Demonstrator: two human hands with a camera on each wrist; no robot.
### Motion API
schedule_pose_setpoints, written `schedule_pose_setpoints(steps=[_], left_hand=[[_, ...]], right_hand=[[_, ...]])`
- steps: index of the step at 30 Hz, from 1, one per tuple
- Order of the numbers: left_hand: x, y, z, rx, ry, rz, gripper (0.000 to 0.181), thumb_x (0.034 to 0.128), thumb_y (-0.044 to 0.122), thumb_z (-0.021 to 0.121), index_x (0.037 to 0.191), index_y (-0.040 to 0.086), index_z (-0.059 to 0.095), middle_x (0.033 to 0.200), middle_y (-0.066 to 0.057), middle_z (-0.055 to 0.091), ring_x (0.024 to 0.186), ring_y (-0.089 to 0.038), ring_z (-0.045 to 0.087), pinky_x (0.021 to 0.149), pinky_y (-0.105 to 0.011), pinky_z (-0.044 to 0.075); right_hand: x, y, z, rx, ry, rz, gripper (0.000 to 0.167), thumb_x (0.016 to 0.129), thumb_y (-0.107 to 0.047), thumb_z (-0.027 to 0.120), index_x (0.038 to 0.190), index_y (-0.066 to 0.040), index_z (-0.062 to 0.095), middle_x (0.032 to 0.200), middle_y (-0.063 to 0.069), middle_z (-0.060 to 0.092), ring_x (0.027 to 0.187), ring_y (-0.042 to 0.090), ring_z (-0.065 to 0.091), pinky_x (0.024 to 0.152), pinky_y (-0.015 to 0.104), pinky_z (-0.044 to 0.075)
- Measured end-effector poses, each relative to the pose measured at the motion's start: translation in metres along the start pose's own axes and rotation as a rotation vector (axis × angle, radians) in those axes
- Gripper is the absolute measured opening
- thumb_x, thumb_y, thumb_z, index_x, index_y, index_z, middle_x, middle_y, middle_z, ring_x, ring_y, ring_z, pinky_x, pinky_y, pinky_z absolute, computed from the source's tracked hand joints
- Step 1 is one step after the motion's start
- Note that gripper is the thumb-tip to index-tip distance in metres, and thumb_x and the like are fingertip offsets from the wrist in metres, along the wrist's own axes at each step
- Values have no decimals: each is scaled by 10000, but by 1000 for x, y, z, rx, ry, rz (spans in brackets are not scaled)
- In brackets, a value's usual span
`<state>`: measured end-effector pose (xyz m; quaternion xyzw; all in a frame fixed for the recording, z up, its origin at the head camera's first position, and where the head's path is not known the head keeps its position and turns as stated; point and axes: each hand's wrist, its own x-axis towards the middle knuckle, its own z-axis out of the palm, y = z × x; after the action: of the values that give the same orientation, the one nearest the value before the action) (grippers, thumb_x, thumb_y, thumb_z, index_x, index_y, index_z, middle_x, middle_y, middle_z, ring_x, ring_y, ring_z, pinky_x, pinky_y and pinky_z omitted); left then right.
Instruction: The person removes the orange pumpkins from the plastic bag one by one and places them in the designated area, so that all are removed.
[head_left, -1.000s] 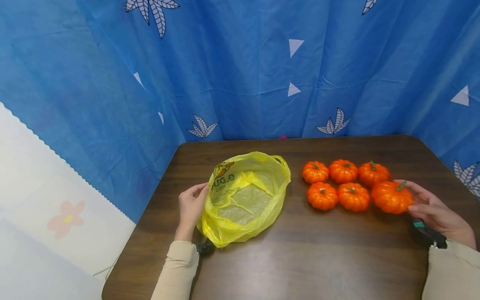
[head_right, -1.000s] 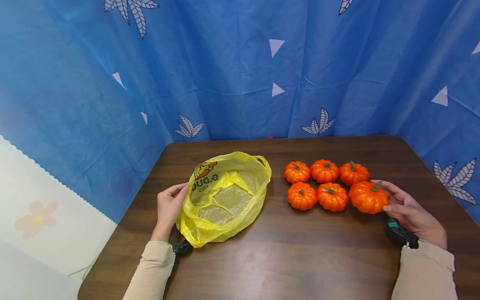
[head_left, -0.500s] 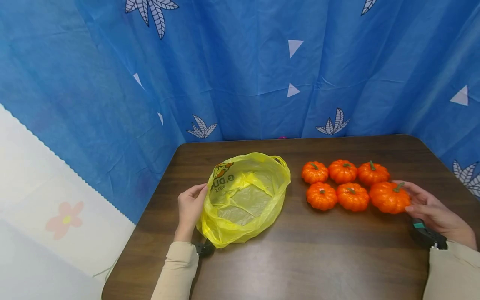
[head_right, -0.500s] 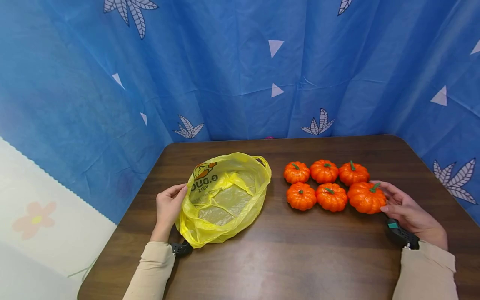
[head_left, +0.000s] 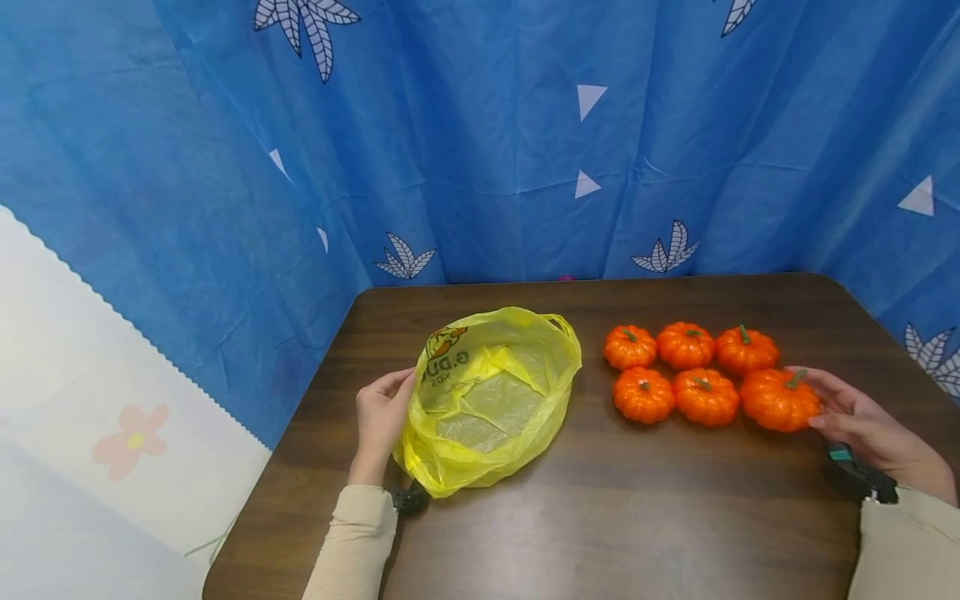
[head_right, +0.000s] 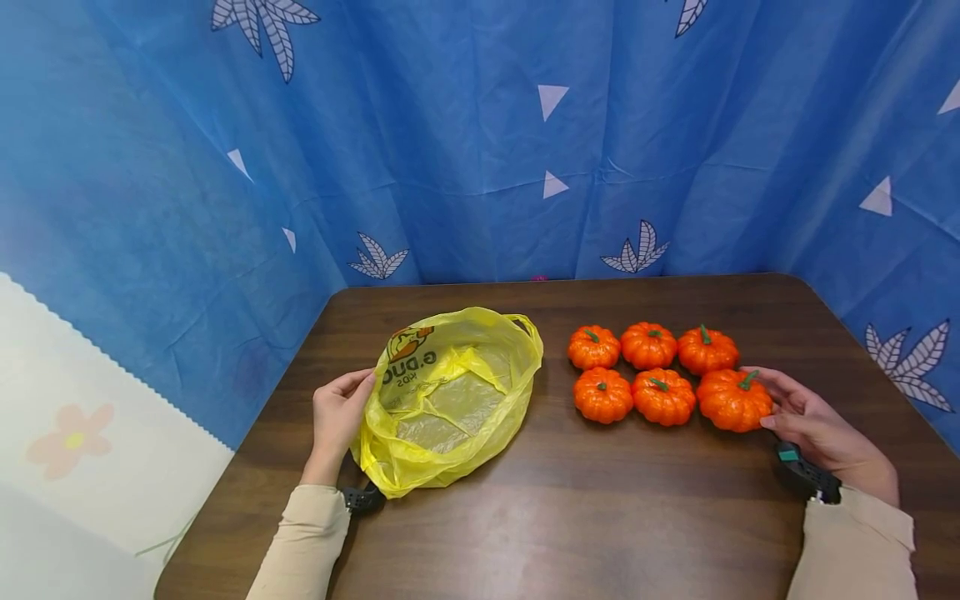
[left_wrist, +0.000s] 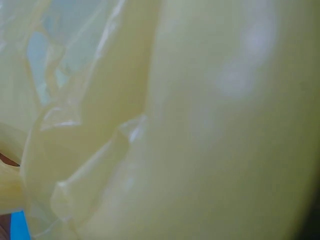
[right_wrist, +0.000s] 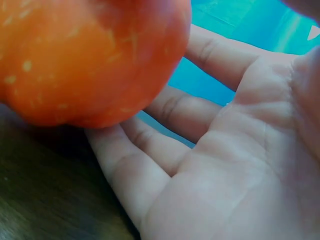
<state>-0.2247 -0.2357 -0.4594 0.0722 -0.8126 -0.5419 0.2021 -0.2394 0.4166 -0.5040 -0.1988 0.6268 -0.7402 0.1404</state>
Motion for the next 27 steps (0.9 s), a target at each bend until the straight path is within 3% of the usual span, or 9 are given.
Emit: schedule_pose_setpoints(steps=[5,17,27], left_hand=[[0,1,0,-3,-1,6,193,948,190,701,1067,60,780,1088,-134,763,1008,-255,733,807,-229,610],[-1,2,0,-6,-9,0,191,952,181,695,1068,55,778,1100,-134,760,1022,-258,733,814,-242,612],[-1,1,0,1,-7,3,200,946,202,705,1067,61,780,1091,-130,763,1009,-259,733,804,-239,614]], right_hand=[[1,-1,1,-44,18,16,625,975,163,411,1385,-297,516,1314,-239,600,1107,-31,618,850,161,572],[0,0,-2,-8,-66,26,619,999,136,369,1437,-288,476,1359,-207,587,1156,2,614,900,195,572],[1,-4,2,-84,-59,69,598,1012,85,396,1431,-338,448,1347,-236,574,1152,-16,606,908,196,571]])
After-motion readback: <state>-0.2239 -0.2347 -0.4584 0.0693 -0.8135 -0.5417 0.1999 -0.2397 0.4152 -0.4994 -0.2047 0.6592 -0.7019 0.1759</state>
